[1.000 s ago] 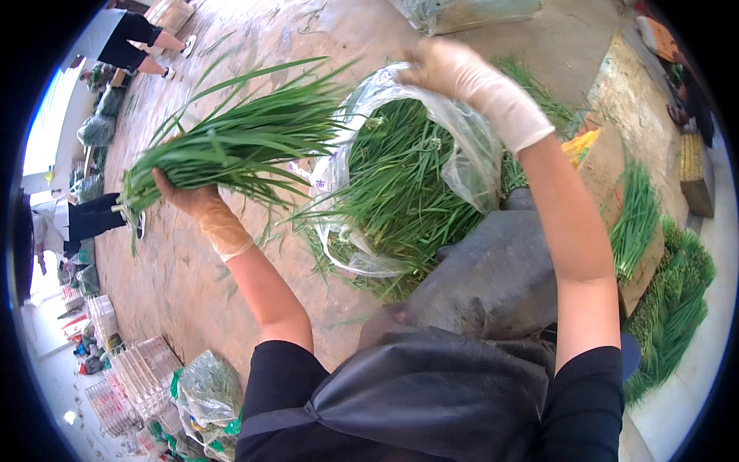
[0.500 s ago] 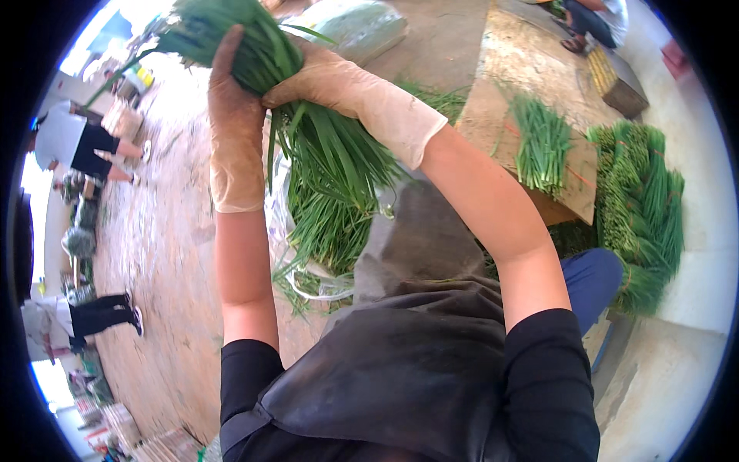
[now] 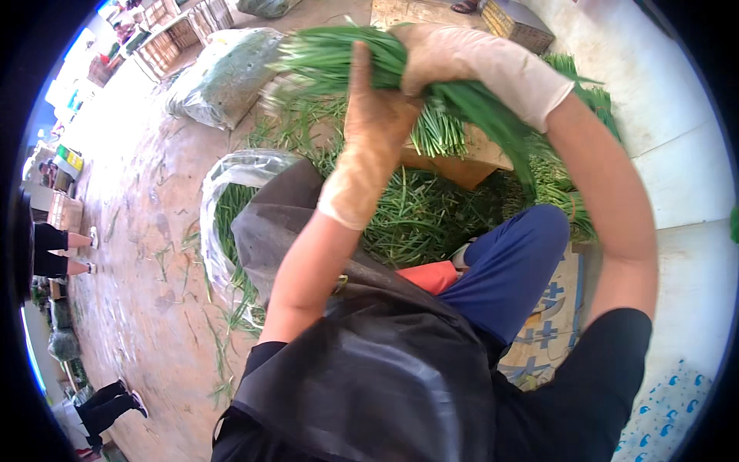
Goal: The person takes bundles of chives from a plastic bag, sorts through the stalks by hand, and picks off damaged leaves while aligning the bunch.
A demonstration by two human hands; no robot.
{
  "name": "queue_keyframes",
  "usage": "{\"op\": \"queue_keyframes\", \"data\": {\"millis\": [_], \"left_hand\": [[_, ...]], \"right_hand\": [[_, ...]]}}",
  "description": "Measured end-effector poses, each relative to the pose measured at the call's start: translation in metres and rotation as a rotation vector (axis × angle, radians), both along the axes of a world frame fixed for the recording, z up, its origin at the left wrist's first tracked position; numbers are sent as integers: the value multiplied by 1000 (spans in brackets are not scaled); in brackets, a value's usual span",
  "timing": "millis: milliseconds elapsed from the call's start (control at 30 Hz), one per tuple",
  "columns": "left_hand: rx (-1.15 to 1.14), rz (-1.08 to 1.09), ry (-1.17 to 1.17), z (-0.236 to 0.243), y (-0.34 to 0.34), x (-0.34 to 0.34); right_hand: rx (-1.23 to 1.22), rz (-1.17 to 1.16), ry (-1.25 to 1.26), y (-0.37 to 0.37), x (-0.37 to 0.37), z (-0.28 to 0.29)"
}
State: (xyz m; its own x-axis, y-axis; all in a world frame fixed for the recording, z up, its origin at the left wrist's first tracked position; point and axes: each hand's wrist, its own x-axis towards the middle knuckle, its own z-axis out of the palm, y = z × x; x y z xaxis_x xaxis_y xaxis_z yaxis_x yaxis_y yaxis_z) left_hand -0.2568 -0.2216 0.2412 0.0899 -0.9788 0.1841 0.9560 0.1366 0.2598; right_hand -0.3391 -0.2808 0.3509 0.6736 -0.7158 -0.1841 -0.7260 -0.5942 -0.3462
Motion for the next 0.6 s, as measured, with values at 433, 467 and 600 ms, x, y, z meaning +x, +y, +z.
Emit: {"op": "queue_keyframes", "data": {"millis": [433, 467, 600], "left_hand": [[115, -25, 837, -149, -70, -24], [154, 67, 722, -143, -76, -36], [183, -104, 816, -136, -58, -28]], "right_hand": [[-197, 211, 958, -39, 134, -115], [-242, 335, 1197, -55, 129, -138], [-98, 179, 1346, -63, 117, -153]]}}
